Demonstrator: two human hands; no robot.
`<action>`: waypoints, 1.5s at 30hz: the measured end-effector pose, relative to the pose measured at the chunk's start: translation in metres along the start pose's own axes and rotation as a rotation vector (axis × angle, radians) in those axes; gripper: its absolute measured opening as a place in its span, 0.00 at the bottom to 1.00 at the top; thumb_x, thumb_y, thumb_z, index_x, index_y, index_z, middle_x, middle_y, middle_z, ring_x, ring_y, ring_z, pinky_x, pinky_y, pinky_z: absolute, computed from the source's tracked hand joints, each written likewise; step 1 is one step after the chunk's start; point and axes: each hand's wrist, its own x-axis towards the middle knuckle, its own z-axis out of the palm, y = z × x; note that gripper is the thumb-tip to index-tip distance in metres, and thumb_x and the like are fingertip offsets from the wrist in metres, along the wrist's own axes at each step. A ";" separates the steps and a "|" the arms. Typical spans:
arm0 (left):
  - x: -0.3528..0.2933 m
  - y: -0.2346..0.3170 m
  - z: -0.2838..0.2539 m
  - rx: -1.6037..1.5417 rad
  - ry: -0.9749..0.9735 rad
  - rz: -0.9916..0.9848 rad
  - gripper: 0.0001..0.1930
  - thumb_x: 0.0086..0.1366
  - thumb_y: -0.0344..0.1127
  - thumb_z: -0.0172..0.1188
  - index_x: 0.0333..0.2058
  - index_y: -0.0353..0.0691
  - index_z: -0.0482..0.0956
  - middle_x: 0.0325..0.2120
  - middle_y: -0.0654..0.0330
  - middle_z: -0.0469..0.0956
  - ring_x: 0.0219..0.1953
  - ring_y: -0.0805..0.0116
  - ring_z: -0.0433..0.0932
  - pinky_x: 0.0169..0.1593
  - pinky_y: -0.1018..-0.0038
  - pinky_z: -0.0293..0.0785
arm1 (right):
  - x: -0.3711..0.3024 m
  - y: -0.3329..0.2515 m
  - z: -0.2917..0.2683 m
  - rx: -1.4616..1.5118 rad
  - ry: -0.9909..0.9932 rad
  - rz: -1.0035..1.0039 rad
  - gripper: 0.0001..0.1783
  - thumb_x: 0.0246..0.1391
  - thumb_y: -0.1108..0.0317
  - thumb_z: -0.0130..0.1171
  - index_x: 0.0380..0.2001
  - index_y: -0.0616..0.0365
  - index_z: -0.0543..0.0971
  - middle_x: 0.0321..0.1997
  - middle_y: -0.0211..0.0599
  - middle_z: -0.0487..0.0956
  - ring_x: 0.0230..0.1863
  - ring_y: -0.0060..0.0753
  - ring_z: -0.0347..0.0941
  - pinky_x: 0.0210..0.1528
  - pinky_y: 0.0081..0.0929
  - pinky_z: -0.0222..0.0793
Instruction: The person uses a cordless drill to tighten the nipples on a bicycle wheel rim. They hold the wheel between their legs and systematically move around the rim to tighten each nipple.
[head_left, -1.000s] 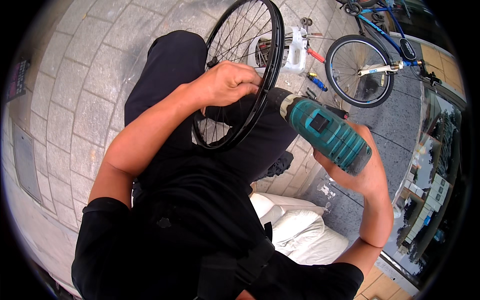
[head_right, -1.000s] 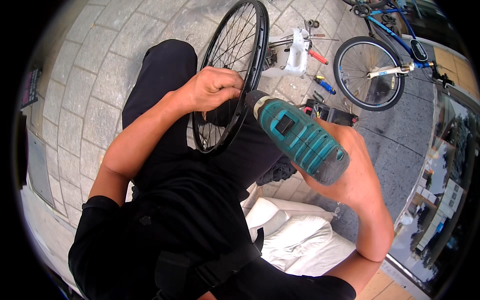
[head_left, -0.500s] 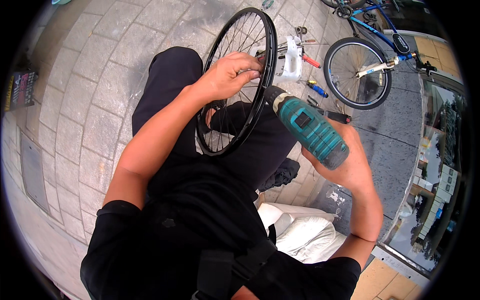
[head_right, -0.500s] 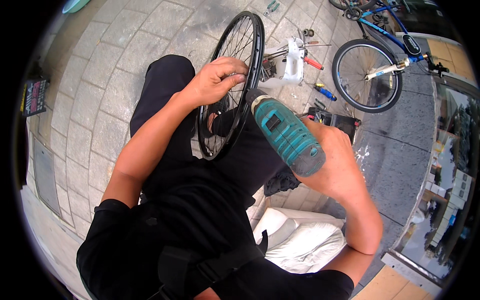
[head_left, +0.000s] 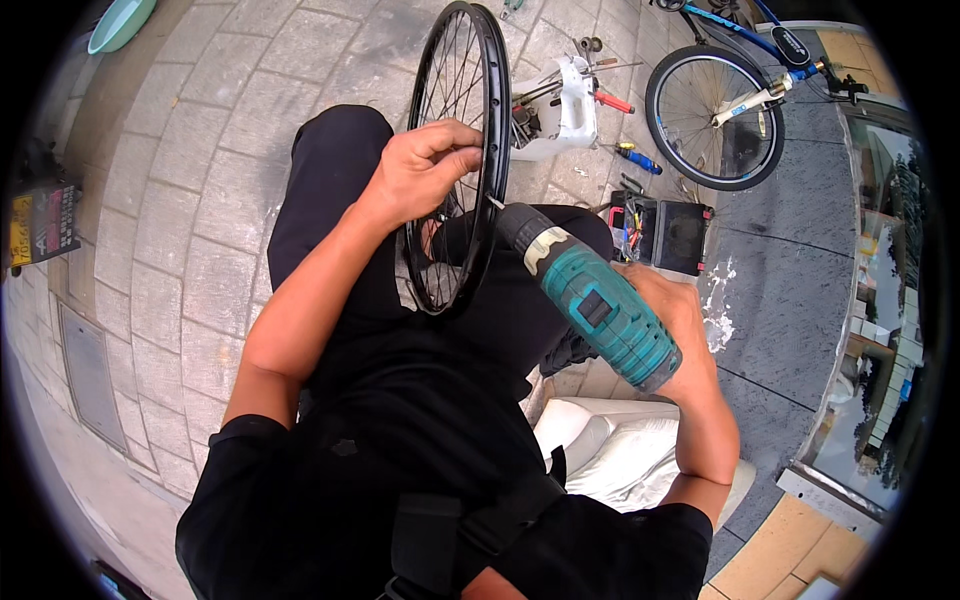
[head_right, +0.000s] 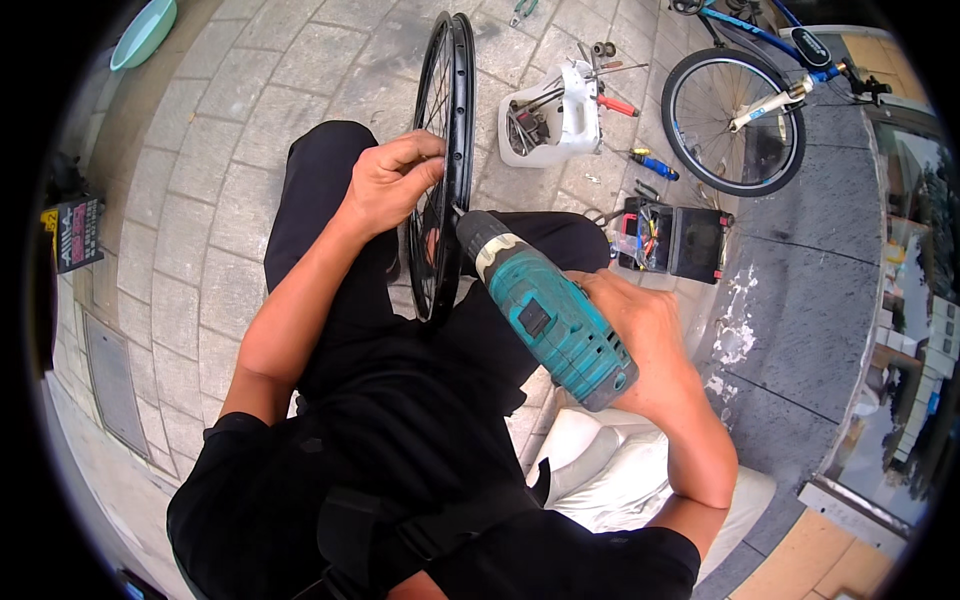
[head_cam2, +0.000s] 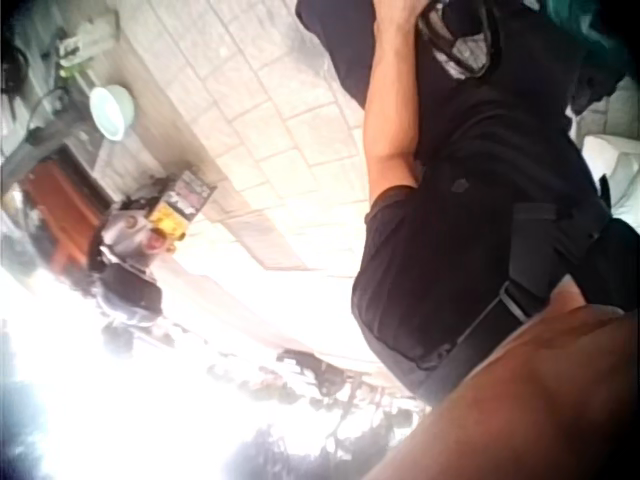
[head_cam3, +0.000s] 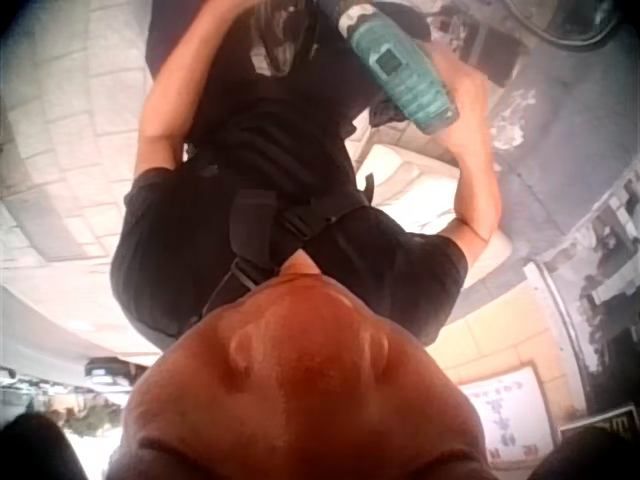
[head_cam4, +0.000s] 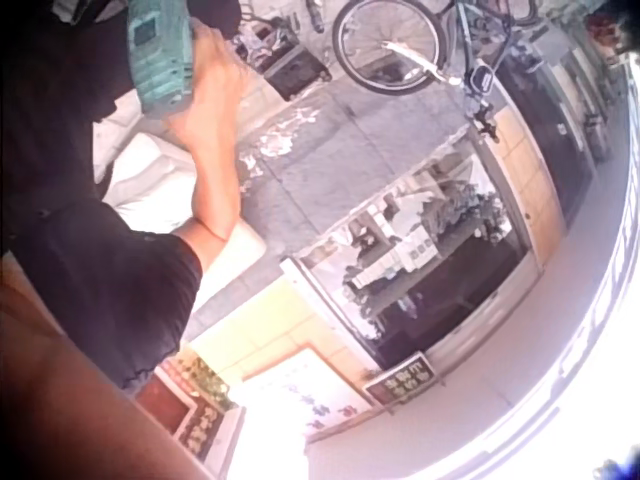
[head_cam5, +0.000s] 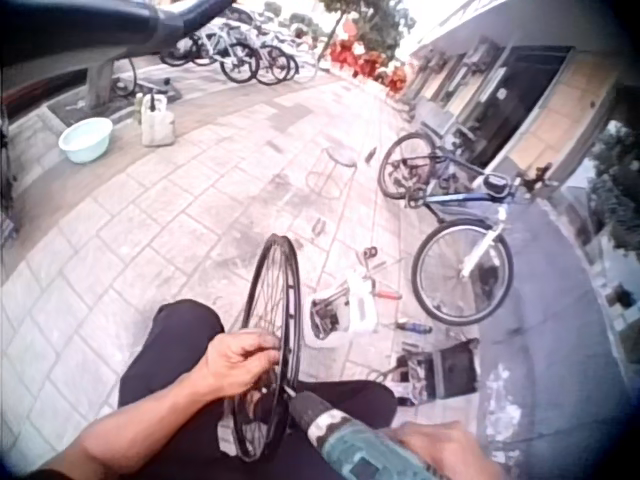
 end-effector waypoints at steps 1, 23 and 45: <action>-0.002 0.002 0.000 -0.062 0.017 -0.001 0.05 0.69 0.23 0.67 0.42 0.29 0.86 0.39 0.59 0.86 0.39 0.74 0.83 0.44 0.75 0.80 | -0.003 0.003 -0.001 0.038 0.020 -0.025 0.24 0.43 0.71 0.74 0.45 0.67 0.83 0.40 0.50 0.86 0.39 0.55 0.86 0.44 0.40 0.81; 0.082 -0.031 0.037 0.066 -0.075 -0.158 0.10 0.71 0.31 0.68 0.47 0.33 0.90 0.38 0.57 0.90 0.39 0.73 0.86 0.45 0.74 0.81 | 0.010 0.052 0.010 0.164 0.210 0.416 0.08 0.61 0.70 0.73 0.43 0.58 0.89 0.32 0.31 0.87 0.34 0.25 0.82 0.41 0.30 0.79; 0.134 -0.069 0.093 0.111 -0.295 -0.096 0.13 0.68 0.40 0.70 0.47 0.41 0.91 0.40 0.51 0.90 0.45 0.55 0.89 0.52 0.63 0.82 | 0.014 0.093 0.002 0.450 0.292 0.688 0.13 0.61 0.77 0.66 0.49 0.66 0.84 0.38 0.36 0.85 0.30 0.29 0.81 0.36 0.29 0.77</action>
